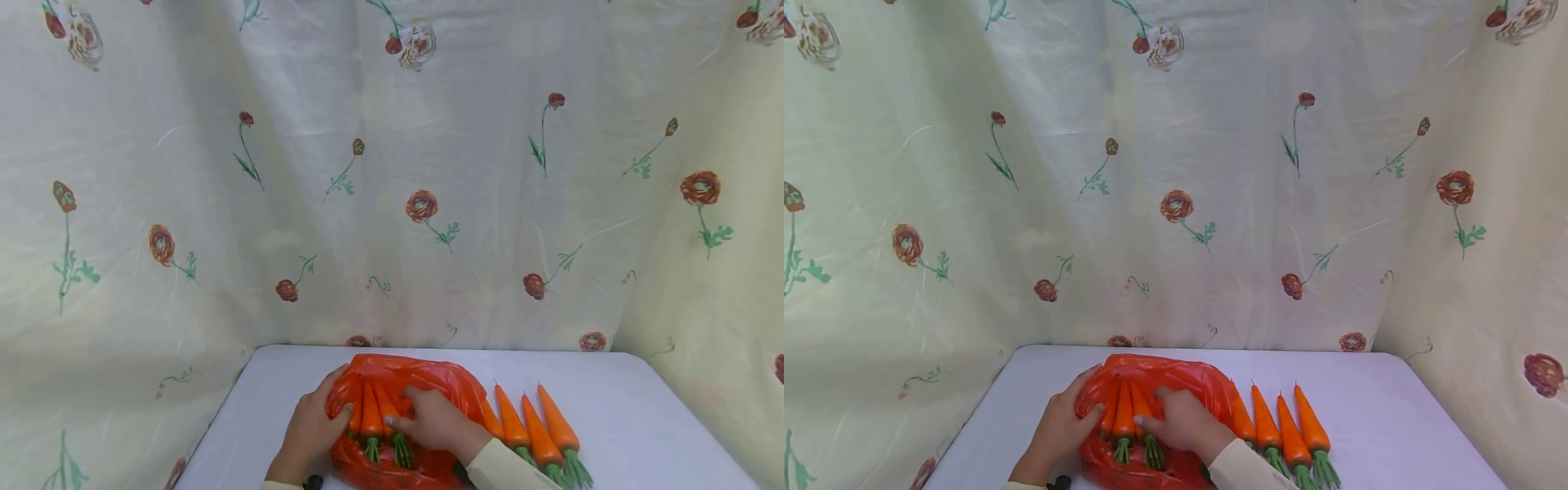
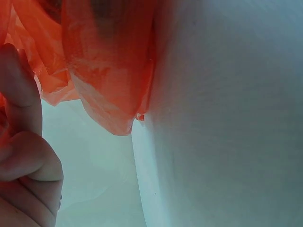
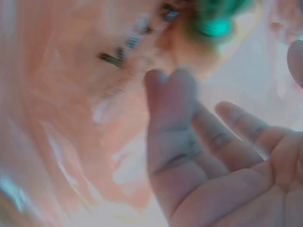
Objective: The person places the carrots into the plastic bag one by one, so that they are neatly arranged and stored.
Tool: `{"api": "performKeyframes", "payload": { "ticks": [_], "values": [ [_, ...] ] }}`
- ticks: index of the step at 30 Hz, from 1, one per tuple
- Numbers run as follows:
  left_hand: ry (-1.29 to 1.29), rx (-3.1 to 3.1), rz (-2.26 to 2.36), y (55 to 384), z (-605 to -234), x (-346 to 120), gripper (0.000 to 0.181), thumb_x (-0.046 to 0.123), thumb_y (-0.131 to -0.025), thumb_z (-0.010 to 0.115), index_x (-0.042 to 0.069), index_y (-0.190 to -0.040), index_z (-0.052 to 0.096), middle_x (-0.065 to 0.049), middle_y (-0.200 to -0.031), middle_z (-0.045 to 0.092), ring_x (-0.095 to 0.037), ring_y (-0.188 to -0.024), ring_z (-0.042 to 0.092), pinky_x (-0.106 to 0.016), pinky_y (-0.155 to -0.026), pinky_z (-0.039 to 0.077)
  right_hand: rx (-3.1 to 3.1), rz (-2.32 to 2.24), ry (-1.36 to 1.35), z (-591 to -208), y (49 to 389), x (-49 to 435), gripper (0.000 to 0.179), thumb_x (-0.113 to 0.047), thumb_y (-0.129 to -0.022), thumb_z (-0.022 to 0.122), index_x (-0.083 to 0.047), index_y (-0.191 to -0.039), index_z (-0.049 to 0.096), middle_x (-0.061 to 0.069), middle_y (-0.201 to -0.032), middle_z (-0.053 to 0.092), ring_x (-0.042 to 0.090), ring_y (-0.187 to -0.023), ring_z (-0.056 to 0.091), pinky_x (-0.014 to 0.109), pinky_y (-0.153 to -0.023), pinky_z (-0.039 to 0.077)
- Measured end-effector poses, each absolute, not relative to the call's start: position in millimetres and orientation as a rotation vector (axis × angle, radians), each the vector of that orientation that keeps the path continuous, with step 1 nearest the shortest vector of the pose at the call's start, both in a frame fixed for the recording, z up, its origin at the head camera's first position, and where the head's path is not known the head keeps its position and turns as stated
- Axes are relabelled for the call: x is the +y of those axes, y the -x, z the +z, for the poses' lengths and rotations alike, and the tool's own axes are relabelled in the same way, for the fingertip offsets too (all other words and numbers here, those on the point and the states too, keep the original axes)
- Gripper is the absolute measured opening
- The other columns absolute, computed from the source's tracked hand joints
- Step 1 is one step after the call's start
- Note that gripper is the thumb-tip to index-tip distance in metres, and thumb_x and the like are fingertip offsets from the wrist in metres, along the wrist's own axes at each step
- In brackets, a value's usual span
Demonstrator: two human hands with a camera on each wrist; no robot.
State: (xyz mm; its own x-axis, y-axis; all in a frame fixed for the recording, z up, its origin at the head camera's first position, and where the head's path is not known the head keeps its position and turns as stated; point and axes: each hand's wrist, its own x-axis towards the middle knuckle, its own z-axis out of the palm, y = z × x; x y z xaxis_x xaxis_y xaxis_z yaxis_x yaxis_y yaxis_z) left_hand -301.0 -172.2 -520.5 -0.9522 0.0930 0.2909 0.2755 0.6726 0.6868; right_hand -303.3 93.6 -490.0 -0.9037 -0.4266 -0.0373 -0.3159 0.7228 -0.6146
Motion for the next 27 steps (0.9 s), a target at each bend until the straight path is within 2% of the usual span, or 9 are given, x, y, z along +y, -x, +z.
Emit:
{"api": "performKeyframes", "payload": {
  "ticks": [5, 9, 12, 17, 19, 22, 25, 27],
  "values": [
    [0.31, -2.657, -1.146, 301, -523, -172, 0.072, 0.028, -0.094, 0.075, 0.037, -0.159, 0.045, -0.003, -0.131, 0.071, -0.021, -0.106, 0.069, -0.057, -0.094, 0.059, 2.827, -0.791, 0.711, -475, 284, 101, 0.07, -0.058, -0.094, 0.072, -0.012, -0.145, 0.06, 0.002, -0.128, 0.071, 0.017, -0.104, 0.066, 0.052, -0.092, 0.061],
    [0.311, -2.66, -1.149, 302, -523, -172, 0.072, 0.028, -0.094, 0.075, 0.038, -0.159, 0.045, -0.002, -0.132, 0.071, -0.02, -0.107, 0.068, -0.056, -0.095, 0.059, 2.874, -0.701, 0.754, -462, 264, 117, 0.071, -0.063, -0.094, 0.07, -0.018, -0.148, 0.06, 0.0, -0.138, 0.066, 0.021, -0.118, 0.064, 0.054, -0.097, 0.059],
    [0.305, -2.653, -1.155, 302, -522, -172, 0.072, 0.028, -0.094, 0.075, 0.037, -0.159, 0.045, -0.001, -0.133, 0.07, -0.021, -0.107, 0.069, -0.055, -0.095, 0.059, 2.892, -0.71, 0.735, -449, 248, 133, 0.07, -0.068, -0.092, 0.068, -0.023, -0.146, 0.061, -0.002, -0.139, 0.065, 0.022, -0.119, 0.063, 0.056, -0.096, 0.058],
    [0.297, -2.645, -1.169, 301, -521, -170, 0.072, 0.026, -0.094, 0.076, 0.035, -0.159, 0.045, 0.0, -0.132, 0.07, -0.019, -0.105, 0.068, -0.053, -0.094, 0.06, 2.984, -0.873, 0.63, -437, 222, 168, 0.067, -0.069, -0.091, 0.069, -0.028, -0.143, 0.062, -0.008, -0.134, 0.065, 0.017, -0.111, 0.064, 0.046, -0.09, 0.062],
    [0.312, -2.64, -1.174, 300, -521, -170, 0.072, 0.026, -0.094, 0.075, 0.032, -0.159, 0.046, -0.001, -0.132, 0.071, -0.019, -0.104, 0.068, -0.053, -0.093, 0.06, 3.049, -0.962, 0.557, -440, 214, 184, 0.061, -0.064, -0.092, 0.072, -0.028, -0.14, 0.064, -0.011, -0.129, 0.067, 0.013, -0.106, 0.065, 0.036, -0.086, 0.063],
    [0.314, -2.639, -1.184, 300, -522, -170, 0.071, 0.026, -0.094, 0.075, 0.031, -0.159, 0.047, -0.002, -0.131, 0.071, -0.018, -0.103, 0.069, -0.051, -0.092, 0.061, 3.179, -1.078, 0.431, -451, 207, 211, 0.052, -0.048, -0.091, 0.082, -0.024, -0.135, 0.068, -0.012, -0.12, 0.07, 0.009, -0.098, 0.065, 0.028, -0.08, 0.062],
    [0.304, -2.639, -1.182, 300, -521, -171, 0.071, 0.026, -0.094, 0.075, 0.033, -0.159, 0.047, -0.002, -0.132, 0.071, -0.019, -0.104, 0.068, -0.052, -0.092, 0.061, 3.345, -1.113, 0.347, -466, 209, 239, 0.045, -0.034, -0.089, 0.087, -0.02, -0.129, 0.072, -0.009, -0.114, 0.074, 0.01, -0.093, 0.066, 0.026, -0.076, 0.061],
    [0.282, -2.636, -1.184, 301, -520, -172, 0.071, 0.027, -0.093, 0.076, 0.036, -0.158, 0.047, 0.0, -0.132, 0.071, -0.018, -0.105, 0.068, -0.052, -0.093, 0.06, 3.43, -1.117, 0.303, -475, 215, 257, 0.044, -0.033, -0.091, 0.085, -0.017, -0.129, 0.071, -0.004, -0.115, 0.075, 0.013, -0.094, 0.068, 0.026, -0.076, 0.061]
  ]
}}
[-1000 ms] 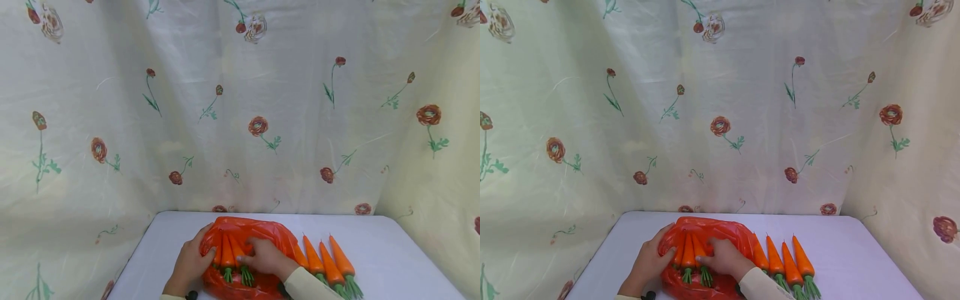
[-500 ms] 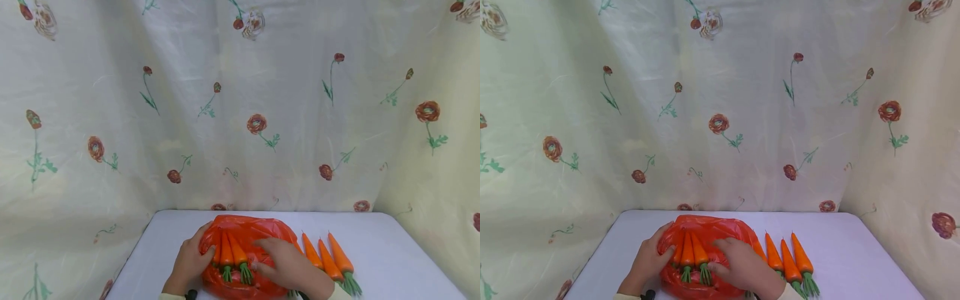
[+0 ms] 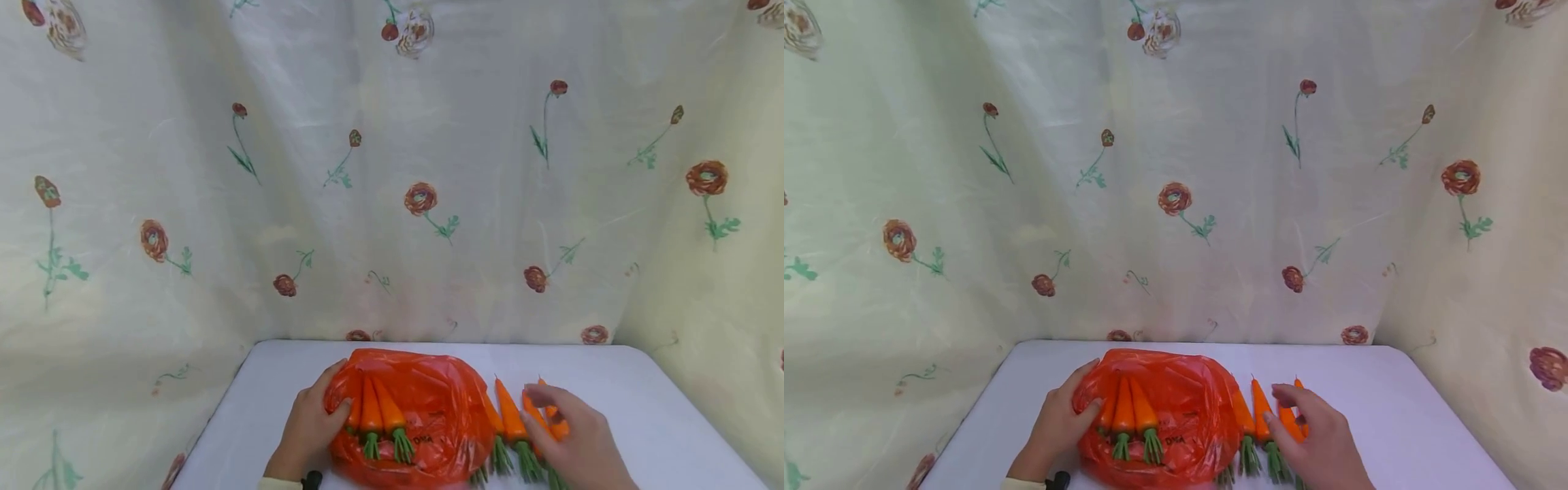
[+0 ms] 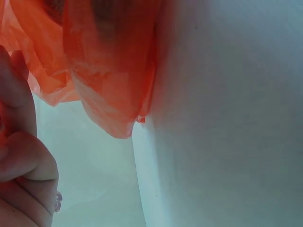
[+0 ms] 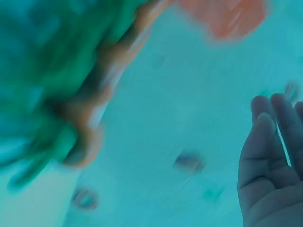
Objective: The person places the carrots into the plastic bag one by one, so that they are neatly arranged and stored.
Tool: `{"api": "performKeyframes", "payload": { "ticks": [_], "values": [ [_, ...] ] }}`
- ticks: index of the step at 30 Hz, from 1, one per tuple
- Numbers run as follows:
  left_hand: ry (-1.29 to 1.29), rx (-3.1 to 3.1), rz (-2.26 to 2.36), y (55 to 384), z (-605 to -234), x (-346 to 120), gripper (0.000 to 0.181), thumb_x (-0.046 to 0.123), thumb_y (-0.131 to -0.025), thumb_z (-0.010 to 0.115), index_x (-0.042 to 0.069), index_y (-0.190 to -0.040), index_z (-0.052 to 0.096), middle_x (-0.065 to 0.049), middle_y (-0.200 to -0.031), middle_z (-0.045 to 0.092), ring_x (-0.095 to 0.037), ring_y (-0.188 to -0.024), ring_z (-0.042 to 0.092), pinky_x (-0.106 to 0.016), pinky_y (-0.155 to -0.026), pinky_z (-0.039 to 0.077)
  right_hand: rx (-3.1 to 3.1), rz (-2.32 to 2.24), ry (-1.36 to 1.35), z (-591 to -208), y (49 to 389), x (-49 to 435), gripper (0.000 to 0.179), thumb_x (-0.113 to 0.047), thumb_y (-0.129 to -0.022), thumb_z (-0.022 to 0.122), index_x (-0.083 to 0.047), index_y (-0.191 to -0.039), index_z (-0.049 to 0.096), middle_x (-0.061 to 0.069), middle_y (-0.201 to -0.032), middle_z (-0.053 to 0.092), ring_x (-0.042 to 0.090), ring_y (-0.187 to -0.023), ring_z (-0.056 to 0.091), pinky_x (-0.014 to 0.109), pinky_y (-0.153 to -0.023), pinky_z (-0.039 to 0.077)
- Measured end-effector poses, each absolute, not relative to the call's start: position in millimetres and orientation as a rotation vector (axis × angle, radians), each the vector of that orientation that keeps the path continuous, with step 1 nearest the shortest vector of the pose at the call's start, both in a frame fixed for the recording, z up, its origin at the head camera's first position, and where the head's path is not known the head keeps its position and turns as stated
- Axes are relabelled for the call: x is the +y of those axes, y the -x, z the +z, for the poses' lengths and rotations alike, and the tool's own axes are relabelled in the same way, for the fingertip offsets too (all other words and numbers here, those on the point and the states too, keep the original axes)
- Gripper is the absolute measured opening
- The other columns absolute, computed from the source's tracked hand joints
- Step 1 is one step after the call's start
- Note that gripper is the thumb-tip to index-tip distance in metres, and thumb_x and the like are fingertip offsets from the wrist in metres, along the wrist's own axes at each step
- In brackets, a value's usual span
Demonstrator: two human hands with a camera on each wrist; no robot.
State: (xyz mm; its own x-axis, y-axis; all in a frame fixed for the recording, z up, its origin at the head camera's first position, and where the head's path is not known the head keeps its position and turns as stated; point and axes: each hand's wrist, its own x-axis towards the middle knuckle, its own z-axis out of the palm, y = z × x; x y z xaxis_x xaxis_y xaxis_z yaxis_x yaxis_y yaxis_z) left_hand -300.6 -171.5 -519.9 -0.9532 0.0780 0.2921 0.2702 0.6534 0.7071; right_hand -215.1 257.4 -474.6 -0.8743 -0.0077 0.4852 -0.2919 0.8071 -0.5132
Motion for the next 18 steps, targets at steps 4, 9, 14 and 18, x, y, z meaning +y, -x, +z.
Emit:
{"api": "performKeyframes", "payload": {
  "ticks": [4, 9, 14, 18],
  "values": [
    [0.274, -2.619, -1.207, 300, -519, -171, 0.071, 0.027, -0.094, 0.076, 0.036, -0.158, 0.047, 0.0, -0.131, 0.071, -0.019, -0.106, 0.069, -0.052, -0.094, 0.06, -2.481, 0.816, -0.102, -489, 226, 292, 0.051, -0.041, -0.096, 0.078, -0.013, -0.136, 0.066, 0.006, -0.121, 0.075, 0.022, -0.101, 0.07, 0.023, -0.076, 0.06],
    [0.236, -2.628, -1.253, 299, -517, -170, 0.07, 0.028, -0.094, 0.077, 0.033, -0.158, 0.048, 0.001, -0.129, 0.072, -0.018, -0.105, 0.07, -0.049, -0.093, 0.061, -2.56, 0.902, 0.063, -500, 232, 319, 0.065, -0.05, -0.097, 0.073, -0.009, -0.145, 0.057, 0.017, -0.131, 0.07, 0.035, -0.111, 0.069, 0.032, -0.08, 0.063],
    [0.234, -2.639, -1.228, 298, -515, -170, 0.071, 0.028, -0.095, 0.077, 0.037, -0.159, 0.046, 0.0, -0.133, 0.07, -0.021, -0.11, 0.069, -0.051, -0.094, 0.06, -2.618, 1.068, 0.164, -508, 237, 335, 0.081, -0.059, -0.095, 0.072, -0.008, -0.152, 0.049, 0.021, -0.139, 0.065, 0.038, -0.119, 0.067, 0.032, -0.082, 0.063],
    [0.22, -2.654, -1.201, 297, -515, -170, 0.072, 0.028, -0.095, 0.077, 0.035, -0.159, 0.046, -0.001, -0.132, 0.07, -0.022, -0.109, 0.069, -0.052, -0.094, 0.06, -2.664, 1.254, 0.205, -512, 240, 343, 0.088, -0.054, -0.095, 0.075, -0.004, -0.158, 0.039, 0.027, -0.145, 0.058, 0.042, -0.124, 0.064, 0.039, -0.087, 0.063]
  ]
}}
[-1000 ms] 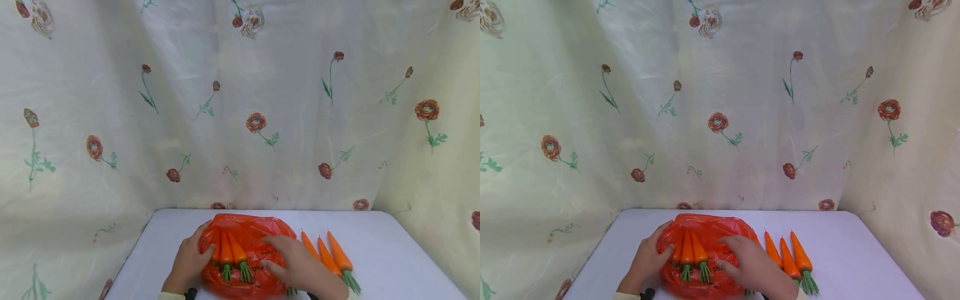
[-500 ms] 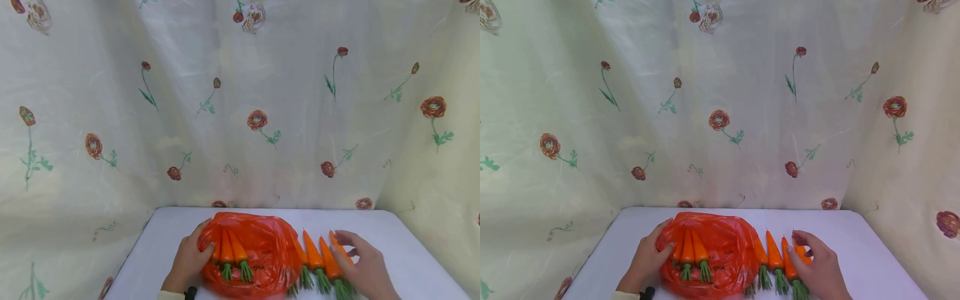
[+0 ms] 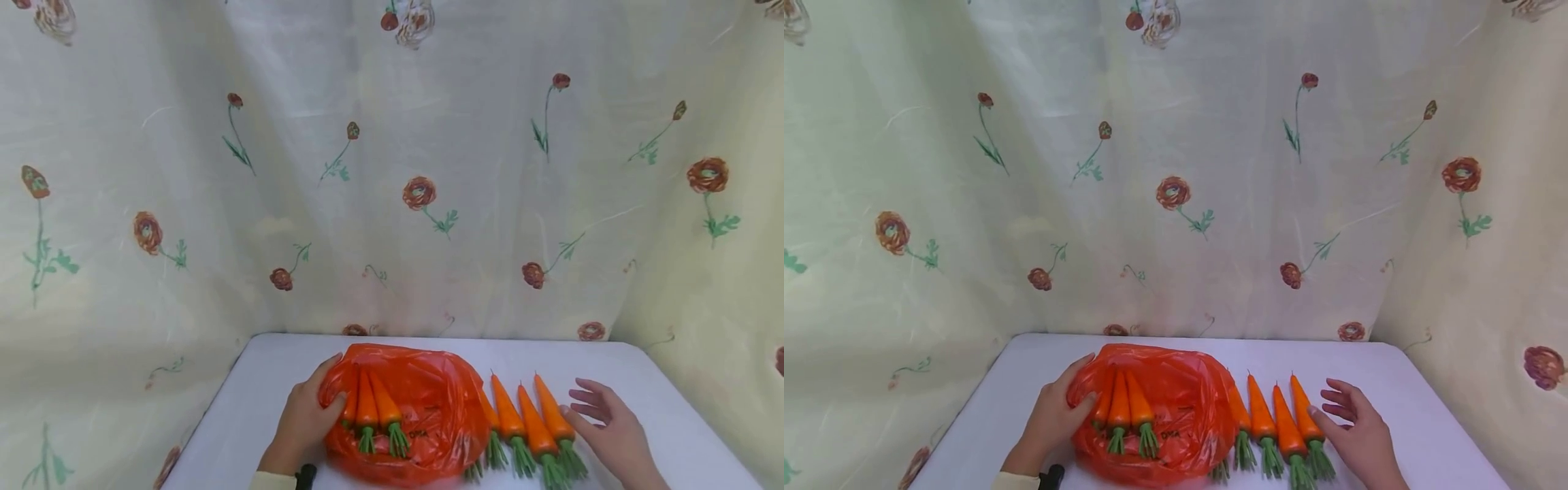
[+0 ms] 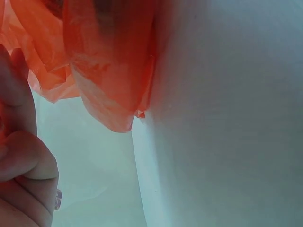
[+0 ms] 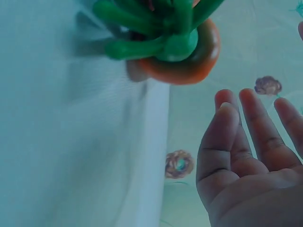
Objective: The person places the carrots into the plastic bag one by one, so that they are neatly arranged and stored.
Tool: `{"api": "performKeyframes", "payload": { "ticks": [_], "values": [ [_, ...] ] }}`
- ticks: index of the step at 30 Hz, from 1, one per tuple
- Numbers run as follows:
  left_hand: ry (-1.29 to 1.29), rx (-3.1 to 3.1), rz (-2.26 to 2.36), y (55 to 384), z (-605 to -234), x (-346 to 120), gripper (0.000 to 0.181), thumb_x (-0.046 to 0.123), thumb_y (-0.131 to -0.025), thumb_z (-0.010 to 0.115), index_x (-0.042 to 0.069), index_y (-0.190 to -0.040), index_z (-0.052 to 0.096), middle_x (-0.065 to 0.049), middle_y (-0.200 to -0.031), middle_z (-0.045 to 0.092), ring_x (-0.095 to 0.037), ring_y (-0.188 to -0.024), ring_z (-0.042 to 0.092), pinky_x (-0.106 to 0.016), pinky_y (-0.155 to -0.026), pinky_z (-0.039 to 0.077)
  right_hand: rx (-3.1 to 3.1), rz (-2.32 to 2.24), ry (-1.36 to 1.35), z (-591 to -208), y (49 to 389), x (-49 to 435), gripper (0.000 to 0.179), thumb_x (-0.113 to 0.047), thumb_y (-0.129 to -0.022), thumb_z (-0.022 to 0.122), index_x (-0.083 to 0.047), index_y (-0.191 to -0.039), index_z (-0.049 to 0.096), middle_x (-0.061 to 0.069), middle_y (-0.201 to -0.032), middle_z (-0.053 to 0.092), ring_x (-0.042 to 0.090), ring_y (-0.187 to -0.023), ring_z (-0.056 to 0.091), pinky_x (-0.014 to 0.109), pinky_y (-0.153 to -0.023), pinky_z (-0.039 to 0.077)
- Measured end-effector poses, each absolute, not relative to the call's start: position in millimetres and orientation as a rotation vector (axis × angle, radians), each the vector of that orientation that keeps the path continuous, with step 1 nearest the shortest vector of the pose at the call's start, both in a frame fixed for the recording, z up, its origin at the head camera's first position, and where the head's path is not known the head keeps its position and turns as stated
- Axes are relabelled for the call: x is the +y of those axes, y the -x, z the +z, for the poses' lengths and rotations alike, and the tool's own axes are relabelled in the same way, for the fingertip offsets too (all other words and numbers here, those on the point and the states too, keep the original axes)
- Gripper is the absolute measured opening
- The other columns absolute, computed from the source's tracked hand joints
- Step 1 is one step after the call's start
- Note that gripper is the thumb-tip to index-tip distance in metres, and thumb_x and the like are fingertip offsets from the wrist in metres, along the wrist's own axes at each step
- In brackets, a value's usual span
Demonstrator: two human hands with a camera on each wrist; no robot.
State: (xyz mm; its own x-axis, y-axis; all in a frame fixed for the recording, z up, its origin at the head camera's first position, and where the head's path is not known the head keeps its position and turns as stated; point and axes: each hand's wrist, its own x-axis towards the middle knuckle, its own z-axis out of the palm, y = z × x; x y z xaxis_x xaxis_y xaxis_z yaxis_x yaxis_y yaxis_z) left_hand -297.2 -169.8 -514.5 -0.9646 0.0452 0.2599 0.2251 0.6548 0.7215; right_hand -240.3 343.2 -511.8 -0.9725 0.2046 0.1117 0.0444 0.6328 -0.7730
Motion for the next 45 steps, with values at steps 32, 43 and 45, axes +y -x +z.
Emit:
{"api": "performKeyframes", "payload": {
  "ticks": [32, 43, 45],
  "values": [
    [0.319, -2.607, -1.164, 299, -512, -167, 0.07, 0.022, -0.095, 0.077, 0.032, -0.158, 0.048, -0.003, -0.135, 0.07, -0.026, -0.114, 0.07, -0.054, -0.094, 0.059, -2.836, 1.435, 0.333, -538, 255, 360, 0.112, -0.063, -0.083, 0.081, -0.001, -0.16, 0.03, 0.034, -0.15, 0.05, 0.049, -0.127, 0.059, 0.053, -0.092, 0.061],
    [0.313, -2.594, -1.164, 291, -522, -168, 0.069, 0.021, -0.094, 0.076, 0.03, -0.157, 0.05, -0.003, -0.128, 0.073, -0.022, -0.108, 0.072, -0.052, -0.092, 0.06, -2.856, 1.418, 0.315, -548, 257, 356, 0.111, -0.062, -0.08, 0.085, -0.002, -0.158, 0.035, 0.031, -0.146, 0.055, 0.043, -0.121, 0.063, 0.052, -0.091, 0.061],
    [0.321, -2.586, -1.157, 293, -520, -167, 0.069, 0.022, -0.095, 0.076, 0.032, -0.157, 0.049, -0.002, -0.129, 0.072, -0.022, -0.109, 0.071, -0.052, -0.094, 0.06, -2.846, 1.427, 0.315, -548, 257, 356, 0.109, -0.062, -0.081, 0.084, -0.002, -0.158, 0.037, 0.031, -0.146, 0.055, 0.044, -0.123, 0.062, 0.052, -0.091, 0.061]
  ]
}}
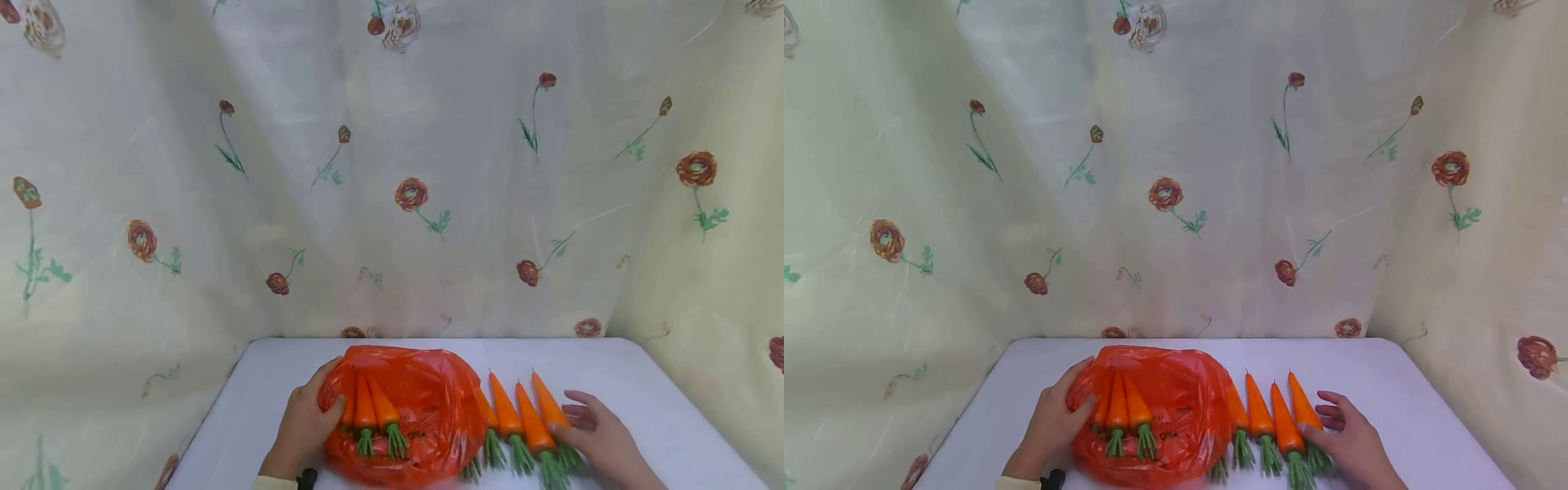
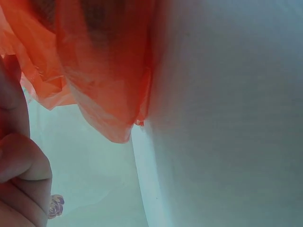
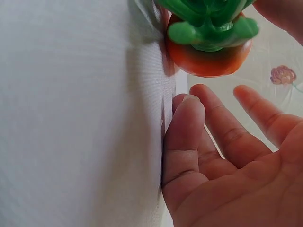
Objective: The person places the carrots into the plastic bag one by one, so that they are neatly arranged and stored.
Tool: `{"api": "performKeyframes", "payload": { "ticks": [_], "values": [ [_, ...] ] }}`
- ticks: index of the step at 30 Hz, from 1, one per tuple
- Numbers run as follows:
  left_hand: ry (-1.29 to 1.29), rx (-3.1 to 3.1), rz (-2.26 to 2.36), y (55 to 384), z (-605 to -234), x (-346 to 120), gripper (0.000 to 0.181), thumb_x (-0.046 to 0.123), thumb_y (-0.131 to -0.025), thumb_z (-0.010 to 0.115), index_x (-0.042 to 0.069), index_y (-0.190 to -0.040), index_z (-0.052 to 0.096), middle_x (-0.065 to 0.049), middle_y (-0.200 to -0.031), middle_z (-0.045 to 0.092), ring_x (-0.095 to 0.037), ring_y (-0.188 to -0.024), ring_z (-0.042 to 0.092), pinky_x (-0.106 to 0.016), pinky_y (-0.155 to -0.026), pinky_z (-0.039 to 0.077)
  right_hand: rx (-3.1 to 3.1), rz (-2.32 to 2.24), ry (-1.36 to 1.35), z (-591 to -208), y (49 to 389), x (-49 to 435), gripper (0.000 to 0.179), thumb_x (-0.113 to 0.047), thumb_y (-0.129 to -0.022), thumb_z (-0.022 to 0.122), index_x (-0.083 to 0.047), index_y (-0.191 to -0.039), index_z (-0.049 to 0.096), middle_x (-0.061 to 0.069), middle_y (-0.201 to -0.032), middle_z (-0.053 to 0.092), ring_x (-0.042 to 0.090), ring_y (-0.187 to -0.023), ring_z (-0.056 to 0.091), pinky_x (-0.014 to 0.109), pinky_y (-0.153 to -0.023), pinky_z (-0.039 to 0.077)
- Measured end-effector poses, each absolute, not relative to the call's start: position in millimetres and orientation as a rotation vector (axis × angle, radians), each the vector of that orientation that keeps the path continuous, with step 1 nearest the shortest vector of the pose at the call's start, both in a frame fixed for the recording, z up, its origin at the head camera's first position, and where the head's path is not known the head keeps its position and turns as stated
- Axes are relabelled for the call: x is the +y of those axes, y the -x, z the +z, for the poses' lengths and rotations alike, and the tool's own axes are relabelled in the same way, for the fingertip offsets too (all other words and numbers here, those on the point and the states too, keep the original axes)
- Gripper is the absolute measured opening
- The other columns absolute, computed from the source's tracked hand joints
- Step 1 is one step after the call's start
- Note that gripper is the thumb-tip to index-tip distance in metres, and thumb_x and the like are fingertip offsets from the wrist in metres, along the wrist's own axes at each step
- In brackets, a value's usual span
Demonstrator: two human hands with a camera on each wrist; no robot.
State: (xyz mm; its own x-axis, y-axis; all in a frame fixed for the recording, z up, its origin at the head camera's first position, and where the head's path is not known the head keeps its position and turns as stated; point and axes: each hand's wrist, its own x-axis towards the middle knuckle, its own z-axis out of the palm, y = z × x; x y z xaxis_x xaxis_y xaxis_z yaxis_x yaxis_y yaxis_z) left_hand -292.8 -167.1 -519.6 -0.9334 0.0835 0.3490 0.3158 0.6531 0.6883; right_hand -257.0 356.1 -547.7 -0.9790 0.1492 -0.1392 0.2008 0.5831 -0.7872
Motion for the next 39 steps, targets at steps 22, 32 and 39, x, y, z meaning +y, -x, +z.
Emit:
{"api": "performKeyframes", "payload": {
  "ticks": [22, 32, 39],
  "values": [
    [0.272, -2.607, -1.132, 291, -515, -162, 0.07, 0.022, -0.094, 0.078, 0.032, -0.158, 0.049, -0.001, -0.131, 0.072, -0.025, -0.113, 0.07, -0.053, -0.094, 0.059, 2.805, -1.28, -0.277, -538, 253, 351, 0.096, -0.058, -0.083, 0.084, 0.001, -0.151, 0.048, 0.029, -0.142, 0.06, 0.046, -0.125, 0.06, 0.059, -0.098, 0.056],
    [0.299, -2.61, -1.128, 294, -517, -163, 0.07, 0.021, -0.095, 0.077, 0.034, -0.157, 0.049, -0.002, -0.133, 0.071, -0.026, -0.114, 0.07, -0.054, -0.095, 0.059, 2.803, -1.244, -0.274, -540, 256, 354, 0.102, -0.061, -0.081, 0.084, 0.003, -0.151, 0.048, 0.031, -0.137, 0.062, 0.043, -0.116, 0.067, 0.052, -0.089, 0.062],
    [0.286, -2.604, -1.133, 293, -517, -163, 0.07, 0.022, -0.095, 0.077, 0.035, -0.157, 0.048, -0.002, -0.133, 0.071, -0.027, -0.115, 0.07, -0.055, -0.095, 0.058, 2.822, -1.201, -0.275, -536, 254, 352, 0.101, -0.062, -0.081, 0.084, 0.004, -0.15, 0.049, 0.03, -0.135, 0.064, 0.044, -0.116, 0.066, 0.053, -0.089, 0.061]
  ]
}}
